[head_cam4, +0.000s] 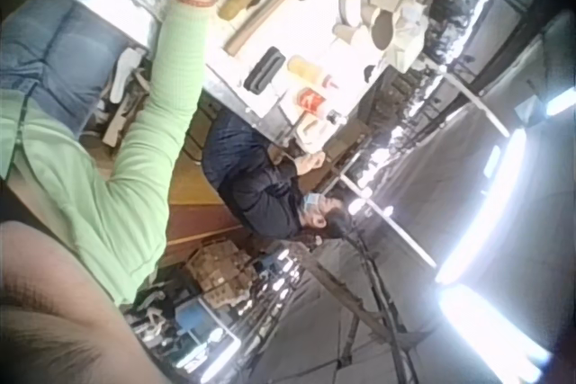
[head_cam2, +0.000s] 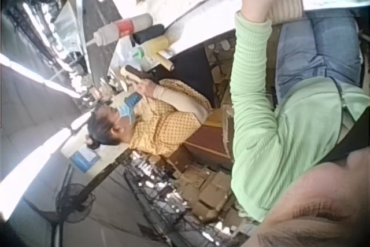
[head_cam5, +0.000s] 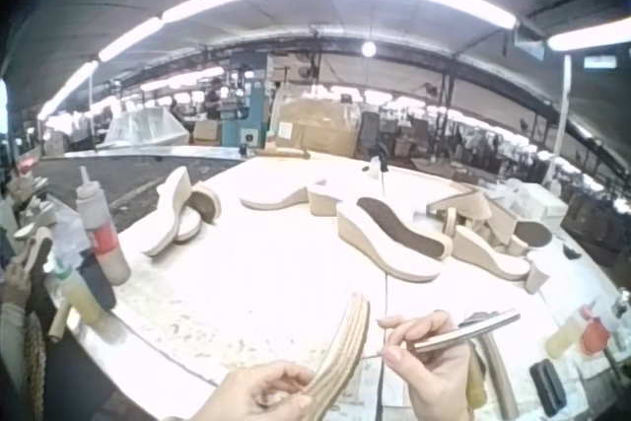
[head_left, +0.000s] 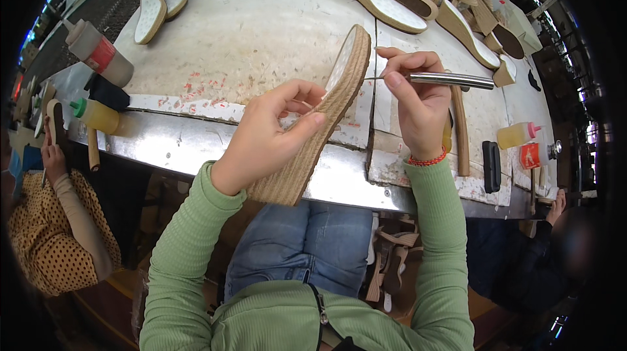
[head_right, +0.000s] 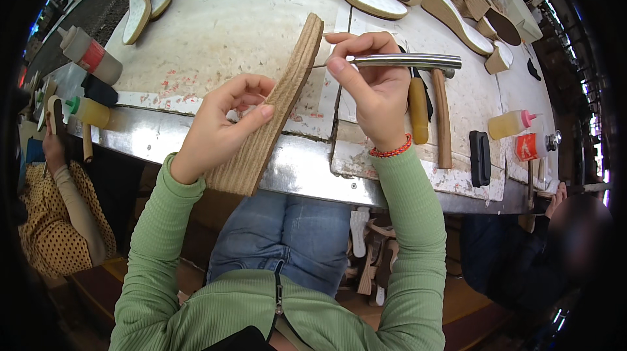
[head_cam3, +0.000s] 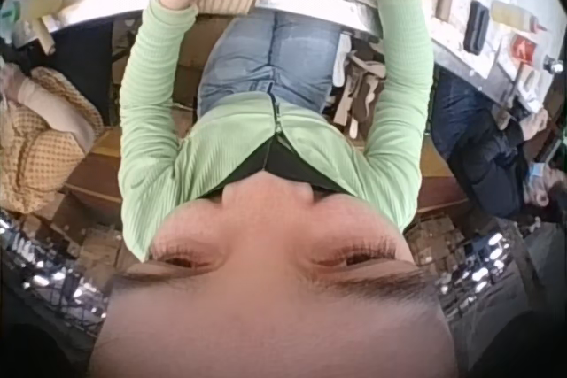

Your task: The person uses a metal awl and a wooden-handled stitching tool to puncture and stitch the edge of a woven espadrille sole. They repeatedly pierce the sole and pull thread through to secure the edge, working on one shoe at a time.

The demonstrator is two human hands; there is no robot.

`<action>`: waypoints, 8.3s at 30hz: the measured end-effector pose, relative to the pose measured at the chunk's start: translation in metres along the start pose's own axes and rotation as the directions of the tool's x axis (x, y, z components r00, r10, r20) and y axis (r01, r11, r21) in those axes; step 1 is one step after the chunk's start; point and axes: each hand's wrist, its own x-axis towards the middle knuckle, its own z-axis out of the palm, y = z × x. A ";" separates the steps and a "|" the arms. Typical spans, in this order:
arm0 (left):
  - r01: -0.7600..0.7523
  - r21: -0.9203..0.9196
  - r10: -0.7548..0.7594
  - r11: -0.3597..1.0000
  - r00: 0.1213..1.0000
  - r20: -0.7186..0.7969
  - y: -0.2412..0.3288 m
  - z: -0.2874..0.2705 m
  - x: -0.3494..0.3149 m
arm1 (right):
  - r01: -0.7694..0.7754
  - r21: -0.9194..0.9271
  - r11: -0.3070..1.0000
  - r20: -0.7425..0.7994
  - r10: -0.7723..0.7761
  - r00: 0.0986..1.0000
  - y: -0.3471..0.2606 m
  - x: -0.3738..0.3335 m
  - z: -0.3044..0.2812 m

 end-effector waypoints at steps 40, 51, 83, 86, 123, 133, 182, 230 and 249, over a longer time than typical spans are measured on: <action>-0.048 -0.100 0.034 0.994 0.990 -0.136 -0.001 0.024 0.018 | -0.028 -0.139 0.990 0.403 0.082 0.911 0.005 0.051 0.000; -0.098 -0.044 0.092 0.994 0.989 -0.113 -0.002 0.022 0.018 | 0.009 -0.147 0.989 0.422 0.054 0.905 0.005 0.045 0.001; -0.042 0.066 0.046 0.997 0.998 -0.050 0.009 0.021 0.018 | -0.072 -0.172 0.982 0.256 0.115 0.960 -0.002 0.037 0.017; -0.083 0.070 0.090 0.994 0.990 -0.106 0.003 0.022 0.019 | -0.120 -0.182 0.976 0.212 0.158 0.964 0.000 0.034 0.019; -0.025 0.007 0.025 1.000 0.999 0.028 0.007 0.005 0.012 | -0.083 0.090 0.992 0.033 0.081 0.996 0.002 0.034 -0.003; -0.069 0.279 0.071 0.958 0.997 0.005 0.010 -0.012 -0.038 | 0.117 -0.233 0.965 0.307 -0.041 0.951 -0.017 0.014 0.019; 0.128 -0.214 -0.119 0.968 0.991 0.056 -0.023 -0.005 -0.001 | -0.069 0.042 0.997 -0.077 0.072 0.994 -0.004 0.007 0.005; -0.176 -0.564 -0.083 0.807 0.911 -0.404 -0.035 0.003 0.110 | -0.414 -0.910 0.027 -0.405 0.162 0.900 -0.033 -0.044 -0.076; -0.395 -0.525 0.100 0.754 0.859 -0.502 -0.028 -0.013 0.105 | -0.512 -0.167 0.843 -0.480 0.384 0.789 -0.059 -0.099 0.050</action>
